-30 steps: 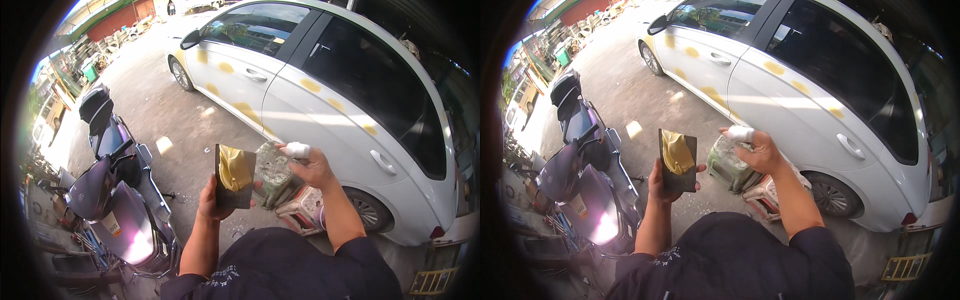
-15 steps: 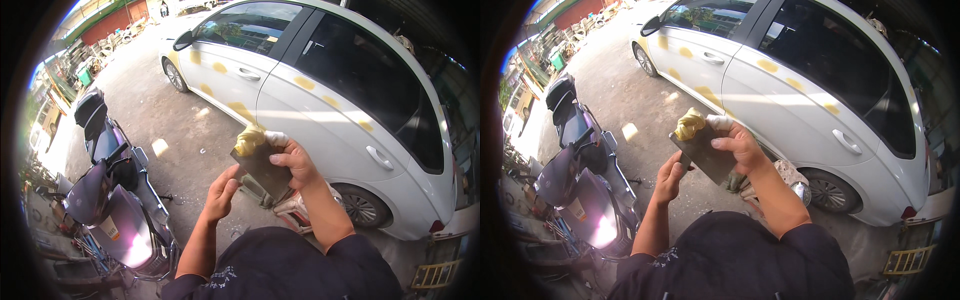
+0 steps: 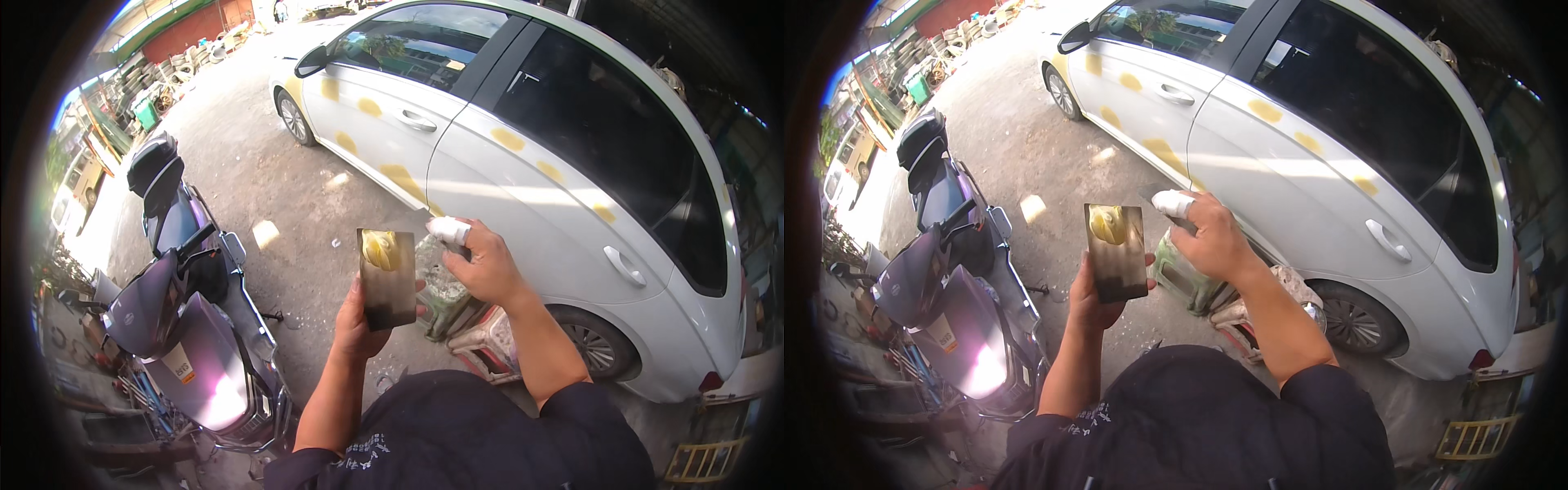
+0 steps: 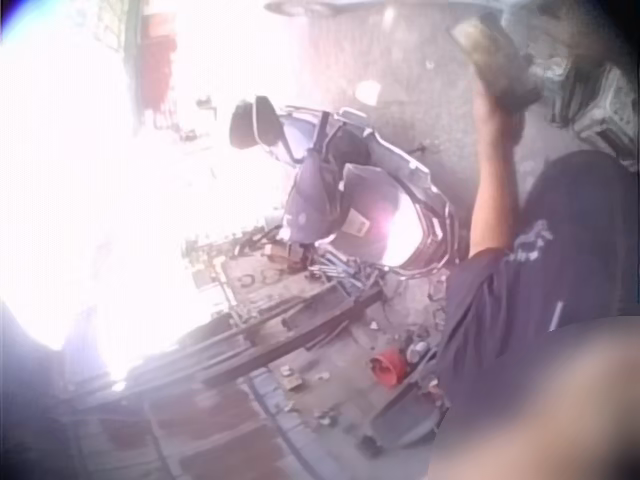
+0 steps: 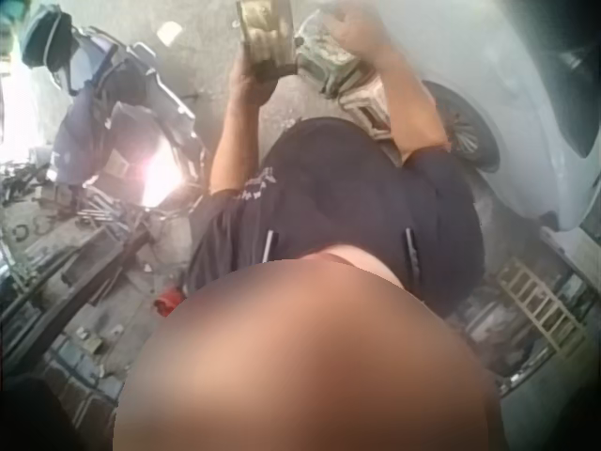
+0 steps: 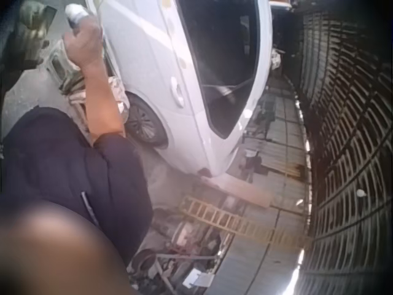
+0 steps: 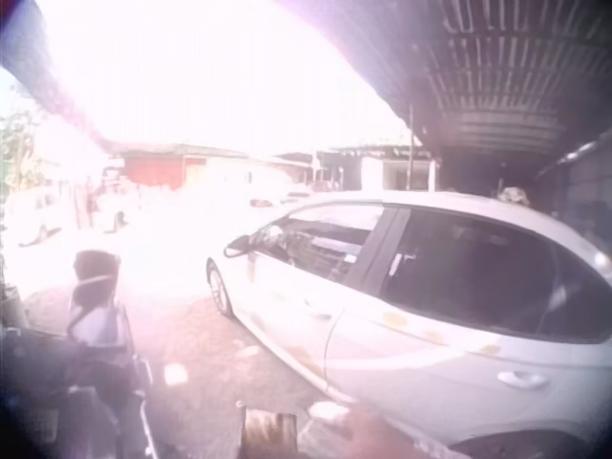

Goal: The person scoops yellow body filler from a can with a putty knife and spreads it onto the car's roof and side panels. The person repeatedly loads the putty knife and smooths the filler over the surface.

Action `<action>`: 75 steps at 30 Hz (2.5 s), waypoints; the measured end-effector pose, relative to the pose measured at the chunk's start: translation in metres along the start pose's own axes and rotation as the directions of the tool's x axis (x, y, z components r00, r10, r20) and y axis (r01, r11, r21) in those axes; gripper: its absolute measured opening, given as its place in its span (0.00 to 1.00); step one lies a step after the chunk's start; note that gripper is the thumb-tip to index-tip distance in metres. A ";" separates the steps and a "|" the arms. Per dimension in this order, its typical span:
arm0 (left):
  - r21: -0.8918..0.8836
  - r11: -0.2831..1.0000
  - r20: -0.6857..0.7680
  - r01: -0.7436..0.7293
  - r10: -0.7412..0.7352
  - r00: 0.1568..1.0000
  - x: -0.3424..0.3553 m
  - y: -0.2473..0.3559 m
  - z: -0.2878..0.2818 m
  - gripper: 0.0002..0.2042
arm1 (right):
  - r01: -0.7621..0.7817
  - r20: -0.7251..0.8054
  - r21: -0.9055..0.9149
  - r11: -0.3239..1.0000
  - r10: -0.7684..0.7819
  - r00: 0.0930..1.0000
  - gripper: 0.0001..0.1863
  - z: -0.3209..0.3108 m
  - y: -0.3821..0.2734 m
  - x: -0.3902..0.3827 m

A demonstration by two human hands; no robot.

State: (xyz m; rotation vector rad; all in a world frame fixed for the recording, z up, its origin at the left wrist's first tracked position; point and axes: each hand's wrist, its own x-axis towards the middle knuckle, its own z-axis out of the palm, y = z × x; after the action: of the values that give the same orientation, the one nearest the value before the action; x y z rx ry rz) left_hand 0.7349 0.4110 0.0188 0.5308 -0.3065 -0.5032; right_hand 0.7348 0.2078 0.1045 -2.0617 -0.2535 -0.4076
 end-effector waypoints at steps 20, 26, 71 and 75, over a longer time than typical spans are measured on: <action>-0.200 0.945 0.246 0.259 -0.208 0.947 -0.007 0.017 -0.021 0.32 | 0.516 0.306 0.112 0.849 -0.523 0.795 0.26 -0.021 -0.015 -0.009; -0.247 0.911 0.417 0.329 -0.206 0.885 0.000 0.010 -0.015 0.34 | 0.387 0.285 0.223 0.895 -0.440 0.852 0.25 -0.018 0.023 0.002; 0.436 0.858 -0.092 -0.272 0.343 0.935 0.010 -0.002 -0.018 0.27 | 0.300 0.251 -0.122 0.946 -0.263 0.932 0.18 0.031 -0.012 -0.013; 0.590 0.745 -0.054 -0.311 0.421 0.905 0.013 -0.008 -0.019 0.26 | 0.207 0.206 -0.036 0.978 -0.196 0.959 0.19 0.028 -0.008 -0.008</action>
State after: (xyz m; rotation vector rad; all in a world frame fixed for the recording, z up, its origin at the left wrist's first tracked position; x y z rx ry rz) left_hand 0.7499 0.4058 0.0007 1.0738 -0.3754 0.0469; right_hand 0.7296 0.2363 0.0945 -2.1433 -0.5842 -0.3313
